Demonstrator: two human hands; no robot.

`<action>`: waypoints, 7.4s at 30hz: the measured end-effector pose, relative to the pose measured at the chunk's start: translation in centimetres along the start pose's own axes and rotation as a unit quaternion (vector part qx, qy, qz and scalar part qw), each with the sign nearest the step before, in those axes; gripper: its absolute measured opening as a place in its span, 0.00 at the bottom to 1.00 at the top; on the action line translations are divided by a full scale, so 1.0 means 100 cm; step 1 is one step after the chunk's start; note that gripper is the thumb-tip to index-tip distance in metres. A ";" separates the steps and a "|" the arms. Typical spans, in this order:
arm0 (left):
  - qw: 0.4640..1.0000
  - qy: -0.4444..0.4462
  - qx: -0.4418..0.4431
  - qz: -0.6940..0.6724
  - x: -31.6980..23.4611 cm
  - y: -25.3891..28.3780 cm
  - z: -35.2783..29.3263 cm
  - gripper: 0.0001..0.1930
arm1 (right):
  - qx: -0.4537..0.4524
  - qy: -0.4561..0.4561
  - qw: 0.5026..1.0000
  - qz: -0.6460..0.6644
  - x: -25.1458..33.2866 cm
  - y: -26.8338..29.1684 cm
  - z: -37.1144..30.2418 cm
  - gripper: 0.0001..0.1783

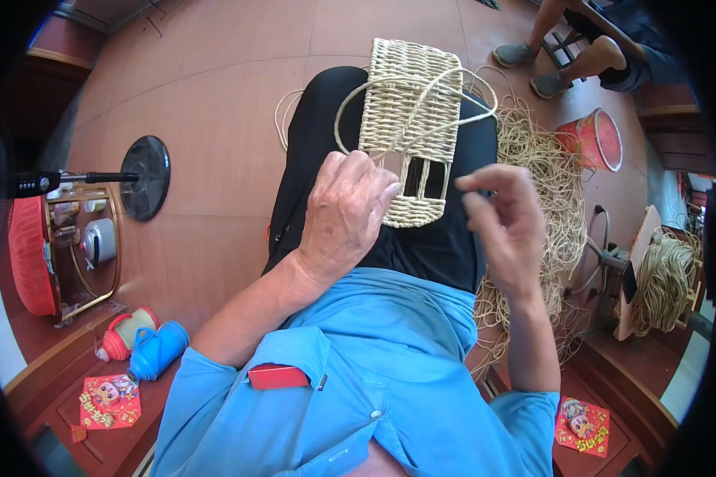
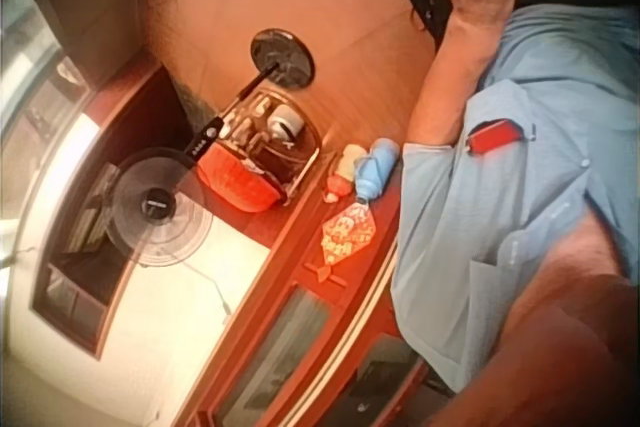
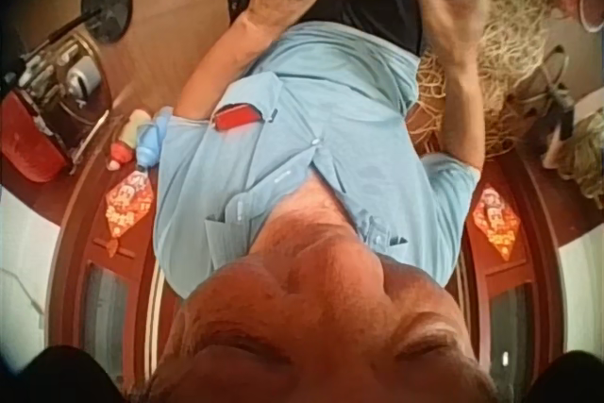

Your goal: Weave a basket or container using dried grass or straw fibers.

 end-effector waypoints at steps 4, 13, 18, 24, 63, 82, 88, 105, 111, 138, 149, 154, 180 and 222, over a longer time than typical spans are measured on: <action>0.999 0.016 0.033 0.012 -0.006 0.004 -0.007 0.05 | 0.090 0.029 0.989 -0.115 0.000 -0.031 0.002 0.31; 0.997 0.021 0.054 0.049 -0.010 0.007 -0.010 0.05 | 0.157 0.051 0.970 -0.179 -0.005 -0.064 0.026 0.46; 0.998 0.012 0.027 0.046 -0.008 0.006 -0.011 0.06 | 0.143 0.031 0.978 -0.151 -0.002 -0.063 0.024 0.48; 0.999 0.002 -0.020 0.050 -0.005 0.001 -0.013 0.09 | 0.011 -0.077 0.991 0.106 -0.012 -0.055 -0.002 0.28; 0.993 -0.019 0.099 0.053 -0.041 -0.011 -0.008 0.28 | -0.036 -0.175 0.963 0.202 -0.046 -0.023 -0.005 0.39; 0.990 -0.112 0.076 0.029 -0.056 -0.041 0.012 0.09 | -0.154 -0.170 0.830 0.508 -0.055 0.005 -0.022 0.22; 0.988 -0.133 0.070 0.036 -0.051 -0.044 0.010 0.09 | -0.180 -0.210 0.787 0.551 -0.101 0.028 -0.033 0.25; 0.990 -0.124 0.072 -0.004 -0.047 -0.043 0.011 0.09 | -0.652 -0.306 0.671 0.176 -0.237 0.368 -0.223 0.13; 0.992 -0.107 0.053 -0.051 -0.044 -0.040 0.011 0.09 | -0.772 -0.300 0.552 0.092 -0.220 0.449 -0.280 0.17; 0.997 -0.006 0.047 0.065 -0.047 -0.028 0.011 0.04 | -0.058 -0.256 0.961 -0.089 -0.108 0.198 -0.133 0.19; 0.998 0.015 0.034 0.057 -0.046 -0.028 0.011 0.04 | 0.058 -0.168 0.980 0.092 -0.037 0.009 -0.033 0.34; 0.998 -0.006 0.045 0.052 -0.044 -0.027 0.012 0.04 | 0.063 -0.114 0.985 0.114 -0.044 -0.013 -0.020 0.43; 0.996 -0.024 0.079 -0.027 -0.038 -0.020 0.012 0.11 | -0.116 -0.240 0.849 0.456 -0.054 0.007 -0.007 0.19; 0.990 0.092 0.098 -0.031 -0.030 -0.012 0.022 0.11 | -0.070 0.215 0.955 -0.193 -0.019 -0.028 -0.037 0.19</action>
Point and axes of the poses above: each hand's wrist, its own z-axis towards the middle knuckle, its own y-axis out of the back of the hand, x = y × z, the point moved 1 cm from there along z, towards the middle knuckle, and after that the axes turned 13 degrees about y, right-handed, at the moved point
